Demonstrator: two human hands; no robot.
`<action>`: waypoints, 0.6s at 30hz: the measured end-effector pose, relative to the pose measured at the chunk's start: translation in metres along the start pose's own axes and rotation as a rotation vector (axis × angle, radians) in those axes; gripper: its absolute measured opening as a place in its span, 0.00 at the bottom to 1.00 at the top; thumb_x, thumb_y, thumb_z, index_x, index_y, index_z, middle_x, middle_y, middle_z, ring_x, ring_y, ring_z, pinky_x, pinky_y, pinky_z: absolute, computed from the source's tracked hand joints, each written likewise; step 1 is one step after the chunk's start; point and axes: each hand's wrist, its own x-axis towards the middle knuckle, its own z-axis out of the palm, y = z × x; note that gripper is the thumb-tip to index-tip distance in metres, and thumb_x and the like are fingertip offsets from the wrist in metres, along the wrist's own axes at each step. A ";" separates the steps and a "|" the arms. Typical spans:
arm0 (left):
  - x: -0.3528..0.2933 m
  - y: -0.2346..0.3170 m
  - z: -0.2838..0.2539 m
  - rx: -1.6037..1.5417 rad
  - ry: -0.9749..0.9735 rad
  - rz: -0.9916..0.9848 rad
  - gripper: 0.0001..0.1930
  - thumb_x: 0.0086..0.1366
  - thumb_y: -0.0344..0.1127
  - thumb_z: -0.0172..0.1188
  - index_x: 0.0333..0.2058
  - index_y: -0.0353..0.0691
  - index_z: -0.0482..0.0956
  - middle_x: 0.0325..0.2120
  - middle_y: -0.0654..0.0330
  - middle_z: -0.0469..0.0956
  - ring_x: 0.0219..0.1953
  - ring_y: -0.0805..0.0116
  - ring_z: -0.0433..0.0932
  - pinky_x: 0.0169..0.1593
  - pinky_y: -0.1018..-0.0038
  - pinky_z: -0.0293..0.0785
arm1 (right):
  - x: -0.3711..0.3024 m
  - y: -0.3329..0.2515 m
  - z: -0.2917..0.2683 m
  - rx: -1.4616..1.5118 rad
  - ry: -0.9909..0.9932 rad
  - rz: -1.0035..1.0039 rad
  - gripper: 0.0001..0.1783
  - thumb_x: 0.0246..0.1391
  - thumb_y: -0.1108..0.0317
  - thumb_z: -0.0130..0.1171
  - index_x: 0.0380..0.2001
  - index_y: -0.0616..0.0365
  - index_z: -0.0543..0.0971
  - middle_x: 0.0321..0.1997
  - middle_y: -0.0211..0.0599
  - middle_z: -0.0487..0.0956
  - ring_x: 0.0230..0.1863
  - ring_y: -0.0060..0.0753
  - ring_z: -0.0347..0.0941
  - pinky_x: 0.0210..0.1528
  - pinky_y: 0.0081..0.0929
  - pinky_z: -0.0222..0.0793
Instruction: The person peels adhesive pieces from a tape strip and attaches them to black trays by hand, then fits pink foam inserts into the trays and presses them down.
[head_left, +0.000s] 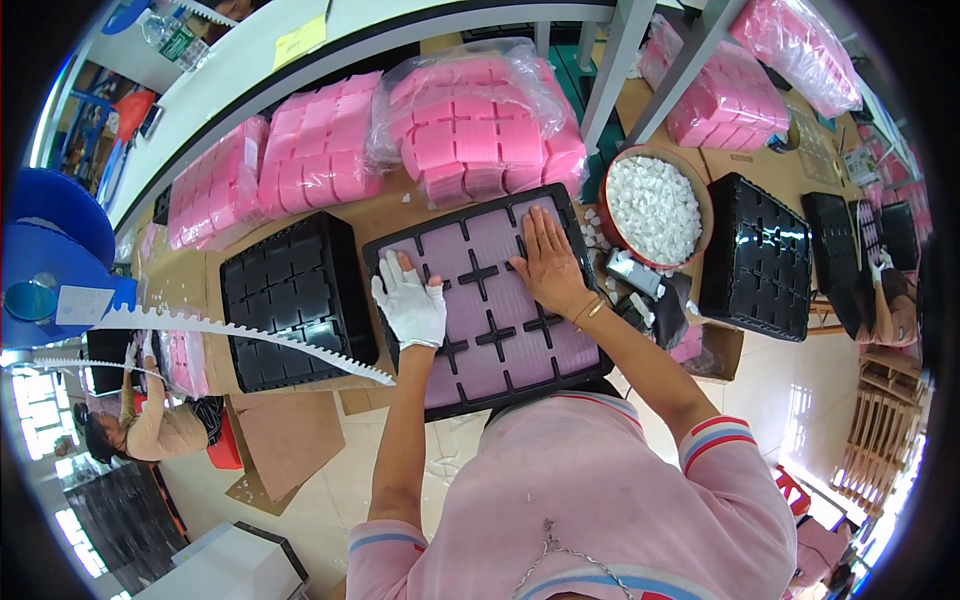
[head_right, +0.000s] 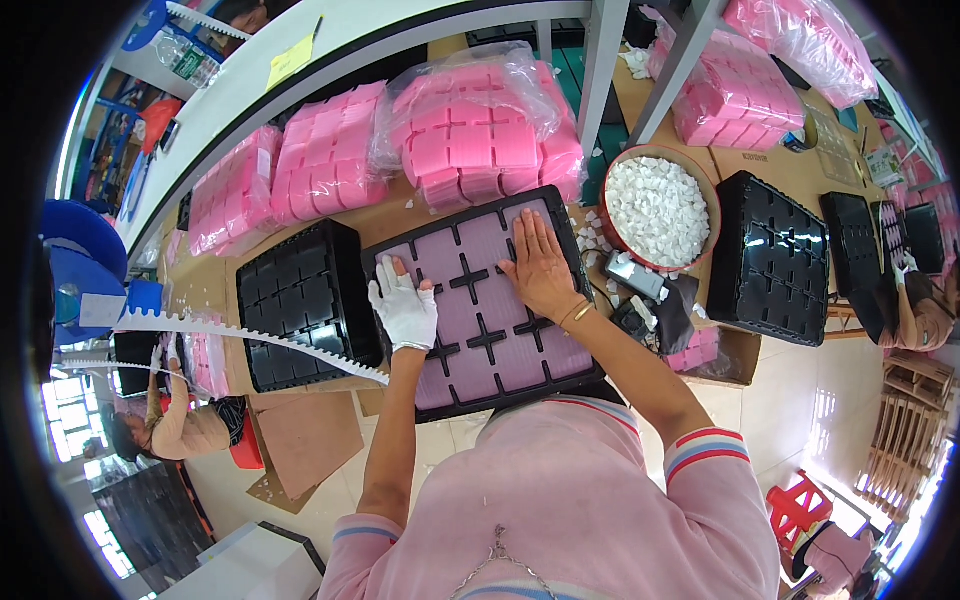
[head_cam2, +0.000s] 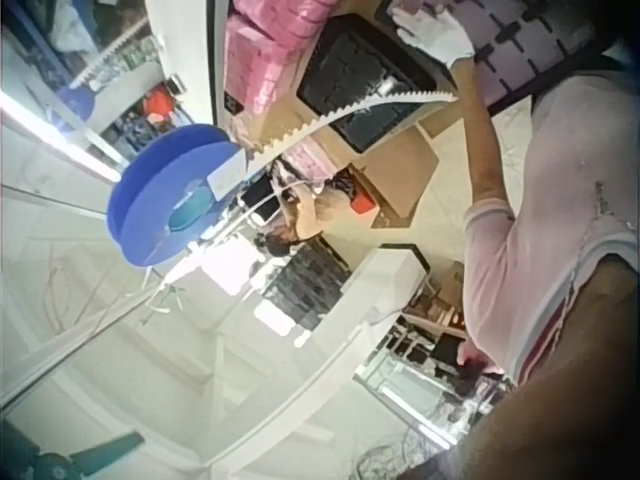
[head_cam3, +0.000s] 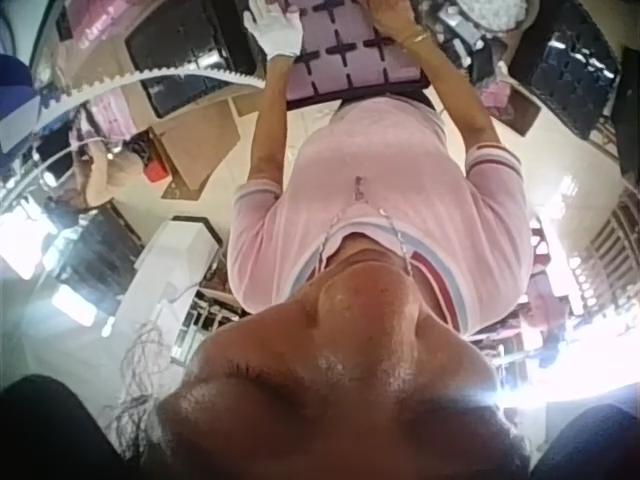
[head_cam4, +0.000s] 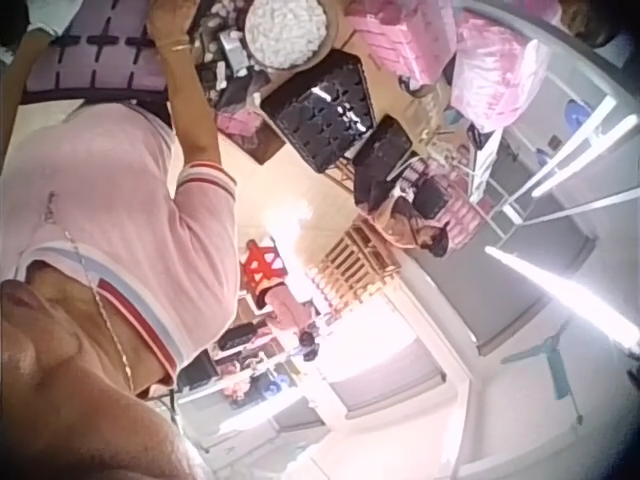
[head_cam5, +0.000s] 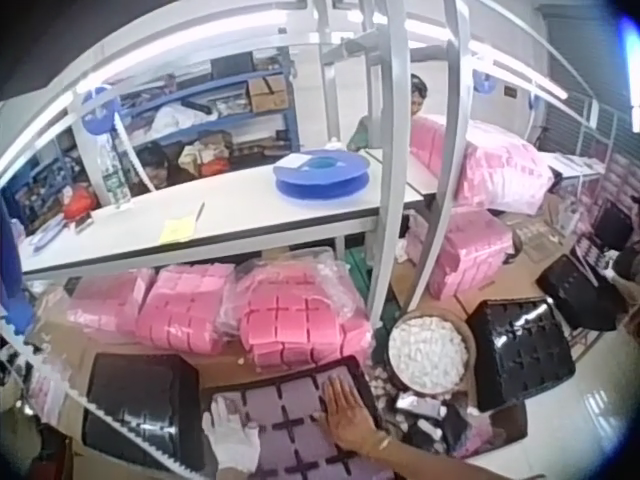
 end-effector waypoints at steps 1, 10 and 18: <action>0.001 -0.002 -0.003 0.012 0.004 -0.028 0.38 0.72 0.56 0.39 0.70 0.31 0.57 0.73 0.47 0.54 0.75 0.53 0.51 0.73 0.51 0.39 | 0.001 -0.003 0.000 -0.003 -0.001 0.027 0.39 0.69 0.48 0.45 0.67 0.75 0.59 0.74 0.64 0.57 0.75 0.61 0.53 0.75 0.49 0.48; 0.030 -0.018 -0.020 -0.337 0.112 -0.373 0.43 0.53 0.48 0.72 0.62 0.29 0.67 0.60 0.41 0.69 0.63 0.49 0.68 0.64 0.51 0.62 | 0.019 0.040 -0.009 0.361 0.247 0.303 0.36 0.62 0.57 0.60 0.66 0.67 0.63 0.70 0.62 0.63 0.69 0.64 0.61 0.69 0.47 0.61; 0.057 -0.051 0.015 -0.700 -0.013 -0.544 0.42 0.57 0.53 0.70 0.63 0.35 0.64 0.55 0.41 0.76 0.54 0.40 0.77 0.55 0.55 0.74 | 0.030 0.065 0.017 0.477 -0.042 0.787 0.41 0.55 0.38 0.61 0.59 0.63 0.74 0.52 0.61 0.80 0.55 0.62 0.76 0.58 0.46 0.71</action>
